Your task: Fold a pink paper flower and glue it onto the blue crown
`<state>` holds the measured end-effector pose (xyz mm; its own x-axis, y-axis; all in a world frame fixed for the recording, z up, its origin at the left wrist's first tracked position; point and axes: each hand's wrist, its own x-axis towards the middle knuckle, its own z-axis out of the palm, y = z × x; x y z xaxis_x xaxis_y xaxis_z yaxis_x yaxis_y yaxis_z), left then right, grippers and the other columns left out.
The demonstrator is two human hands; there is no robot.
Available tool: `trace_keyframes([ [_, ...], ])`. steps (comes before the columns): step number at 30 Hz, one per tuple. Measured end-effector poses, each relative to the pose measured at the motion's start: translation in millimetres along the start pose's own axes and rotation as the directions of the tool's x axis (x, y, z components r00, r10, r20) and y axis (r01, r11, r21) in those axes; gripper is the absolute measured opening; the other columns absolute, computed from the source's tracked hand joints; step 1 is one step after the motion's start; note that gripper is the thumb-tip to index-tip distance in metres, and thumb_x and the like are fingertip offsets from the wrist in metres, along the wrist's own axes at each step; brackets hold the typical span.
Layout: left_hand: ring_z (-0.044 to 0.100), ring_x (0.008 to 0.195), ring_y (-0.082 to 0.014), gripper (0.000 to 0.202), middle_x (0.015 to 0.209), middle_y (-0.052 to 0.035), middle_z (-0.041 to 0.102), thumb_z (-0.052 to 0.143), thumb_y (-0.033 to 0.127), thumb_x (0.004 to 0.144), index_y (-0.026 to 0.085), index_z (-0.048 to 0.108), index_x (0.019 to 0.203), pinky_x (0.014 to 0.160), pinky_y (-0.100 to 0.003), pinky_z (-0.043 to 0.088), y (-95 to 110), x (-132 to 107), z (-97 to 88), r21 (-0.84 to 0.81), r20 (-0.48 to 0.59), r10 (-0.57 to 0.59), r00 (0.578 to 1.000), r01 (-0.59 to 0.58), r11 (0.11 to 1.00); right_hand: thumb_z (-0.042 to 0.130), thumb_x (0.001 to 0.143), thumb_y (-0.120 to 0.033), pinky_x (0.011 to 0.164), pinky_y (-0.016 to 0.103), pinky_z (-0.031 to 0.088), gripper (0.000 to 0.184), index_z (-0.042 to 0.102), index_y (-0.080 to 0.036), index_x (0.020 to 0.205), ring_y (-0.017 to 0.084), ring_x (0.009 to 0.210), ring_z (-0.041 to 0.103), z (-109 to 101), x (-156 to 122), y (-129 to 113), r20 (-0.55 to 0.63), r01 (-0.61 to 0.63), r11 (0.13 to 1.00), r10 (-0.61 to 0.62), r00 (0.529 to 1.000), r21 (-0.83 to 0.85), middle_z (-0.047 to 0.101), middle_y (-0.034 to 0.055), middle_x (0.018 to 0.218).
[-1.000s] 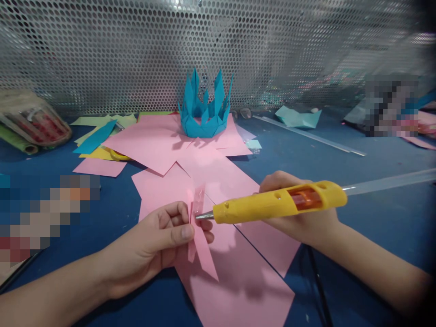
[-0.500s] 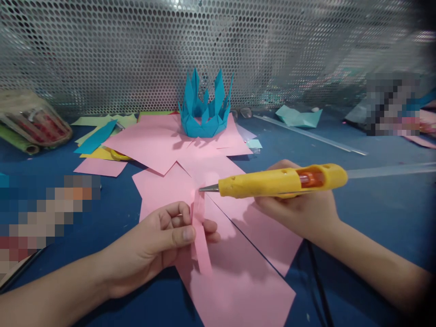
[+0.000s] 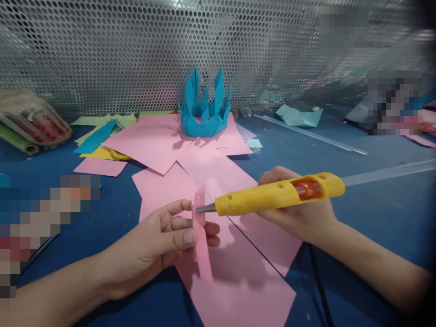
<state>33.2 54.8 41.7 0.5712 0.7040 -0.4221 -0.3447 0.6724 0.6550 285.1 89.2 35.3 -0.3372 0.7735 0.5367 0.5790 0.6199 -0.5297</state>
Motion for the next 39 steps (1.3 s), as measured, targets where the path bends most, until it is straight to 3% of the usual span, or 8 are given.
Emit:
trace_keyframes([
  [11,0.073,0.072,-0.0091,0.032,0.086,-0.0026,0.081,0.09,0.019,0.066,0.02,0.072,0.093,0.072,-0.019,0.058,-0.9,-0.3,2.2,0.002,-0.048,-0.001,0.999,0.001,1.0,0.063,0.078,-0.021,0.041,0.024,0.046,0.016,0.049,-0.027,0.072,0.013,0.046,0.057,1.6,5.6,-2.7,-0.068,-0.002,1.0,0.001,0.998,-0.019,0.057,-0.0051,0.058],
  [20,0.074,0.073,-0.0104,0.027,0.088,-0.0029,0.081,0.087,0.02,0.071,0.02,0.074,0.095,0.071,-0.019,0.057,-2.0,0.2,1.2,-0.035,-0.003,0.015,1.0,-0.015,0.999,0.064,0.074,-0.019,0.039,0.026,0.043,0.018,0.048,-0.028,0.073,0.014,0.043,0.056,1.1,3.6,-3.5,-0.046,0.012,0.999,-0.014,0.999,-0.035,0.059,-0.006,0.055],
  [29,0.074,0.073,-0.0101,0.024,0.09,-0.0029,0.081,0.087,0.02,0.072,0.021,0.075,0.093,0.073,-0.02,0.058,-2.1,2.4,-0.3,-0.026,-0.033,-0.003,0.999,0.002,1.0,0.065,0.077,-0.023,0.043,0.026,0.046,0.018,0.048,-0.027,0.073,0.014,0.047,0.058,3.5,2.3,0.9,-0.146,-0.017,0.996,0.004,0.989,-0.089,0.056,-0.0052,0.059],
  [35,0.073,0.077,-0.0107,0.026,0.089,-0.0027,0.08,0.085,0.02,0.074,0.02,0.075,0.098,0.07,-0.018,0.057,-1.6,2.7,0.7,-0.034,0.013,0.008,1.0,-0.008,0.999,0.064,0.071,-0.017,0.041,0.024,0.045,0.016,0.051,-0.027,0.075,0.014,0.045,0.059,-0.6,1.7,0.1,-0.031,0.031,0.999,-0.032,0.999,-0.026,0.062,-0.0058,0.056],
  [39,0.071,0.078,-0.0103,0.028,0.087,-0.0022,0.077,0.085,0.023,0.074,0.018,0.075,0.1,0.072,-0.017,0.055,-0.9,2.3,1.6,-0.014,0.054,0.028,0.998,-0.028,1.0,0.069,0.069,-0.022,0.04,0.022,0.045,0.018,0.054,-0.026,0.075,0.013,0.044,0.059,-3.3,-0.1,3.3,0.035,0.021,0.999,-0.022,0.999,0.024,0.066,-0.0054,0.06],
])
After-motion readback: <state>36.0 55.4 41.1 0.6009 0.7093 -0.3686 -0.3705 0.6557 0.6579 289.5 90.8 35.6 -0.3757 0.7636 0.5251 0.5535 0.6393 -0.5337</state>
